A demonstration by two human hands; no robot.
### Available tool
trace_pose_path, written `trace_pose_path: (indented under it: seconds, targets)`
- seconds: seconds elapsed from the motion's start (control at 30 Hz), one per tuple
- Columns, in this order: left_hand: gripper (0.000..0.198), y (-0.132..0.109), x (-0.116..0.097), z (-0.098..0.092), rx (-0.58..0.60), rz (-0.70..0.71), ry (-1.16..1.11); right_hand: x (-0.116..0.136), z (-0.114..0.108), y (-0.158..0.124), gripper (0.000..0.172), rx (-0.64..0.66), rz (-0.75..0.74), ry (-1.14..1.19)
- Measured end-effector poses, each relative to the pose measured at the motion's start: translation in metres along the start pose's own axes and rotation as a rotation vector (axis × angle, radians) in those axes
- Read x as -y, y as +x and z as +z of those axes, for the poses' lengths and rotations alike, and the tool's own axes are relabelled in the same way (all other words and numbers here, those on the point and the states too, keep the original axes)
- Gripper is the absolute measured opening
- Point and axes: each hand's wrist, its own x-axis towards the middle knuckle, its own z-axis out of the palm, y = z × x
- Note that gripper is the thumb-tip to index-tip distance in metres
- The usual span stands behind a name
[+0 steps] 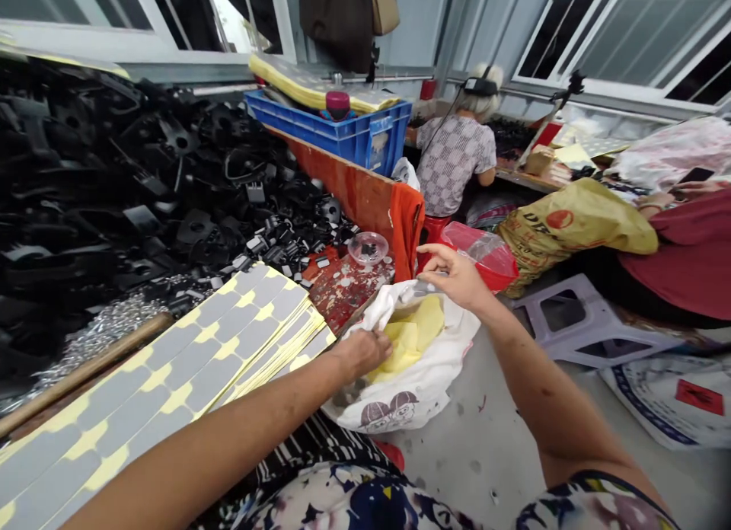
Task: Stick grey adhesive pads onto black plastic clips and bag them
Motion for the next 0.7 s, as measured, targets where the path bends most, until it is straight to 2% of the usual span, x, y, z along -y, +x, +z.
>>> trace_pose_path:
  seconds: [0.07,0.13,0.23,0.3,0.4,0.47,0.57,0.63,0.7]
  targets:
    - [0.055,0.008,-0.005,-0.009,0.011,-0.016,-0.009,0.002,0.002,0.003,0.044,0.031,-0.017,-0.005]
    - [0.052,0.015,-0.007,-0.019,0.012,-0.092,0.001,0.001,0.002,0.008,0.040,0.063,-0.028,0.005]
    - [0.030,0.015,-0.006,-0.039,-0.015,-0.203,0.014,-0.004,-0.001,0.017,0.032,0.089,-0.064,-0.029]
    - [0.027,0.003,-0.005,-0.054,-0.062,-0.220,0.003,-0.009,-0.004,0.021,0.029,0.046,-0.095,-0.059]
    - [0.033,-0.030,-0.010,-0.067,-0.168,-0.228,-0.024,-0.020,-0.006,0.020,0.030,-0.060,-0.109,-0.032]
    - [0.028,-0.056,-0.014,-0.063,-0.288,-0.273,-0.146,-0.031,-0.002,0.017,0.034,-0.077,-0.109,0.012]
    - [0.031,-0.086,-0.015,-0.041,-0.492,-0.360,-0.546,-0.047,0.022,0.016,0.034,-0.059,-0.124,0.069]
    - [0.035,-0.097,-0.013,-0.025,-0.556,-0.397,-0.766,-0.053,0.047,0.020,0.028,-0.069,-0.135,0.096]
    - [0.036,-0.099,-0.010,-0.014,-0.582,-0.441,-0.871,-0.052,0.070,0.028,0.023,-0.115,-0.141,0.101]
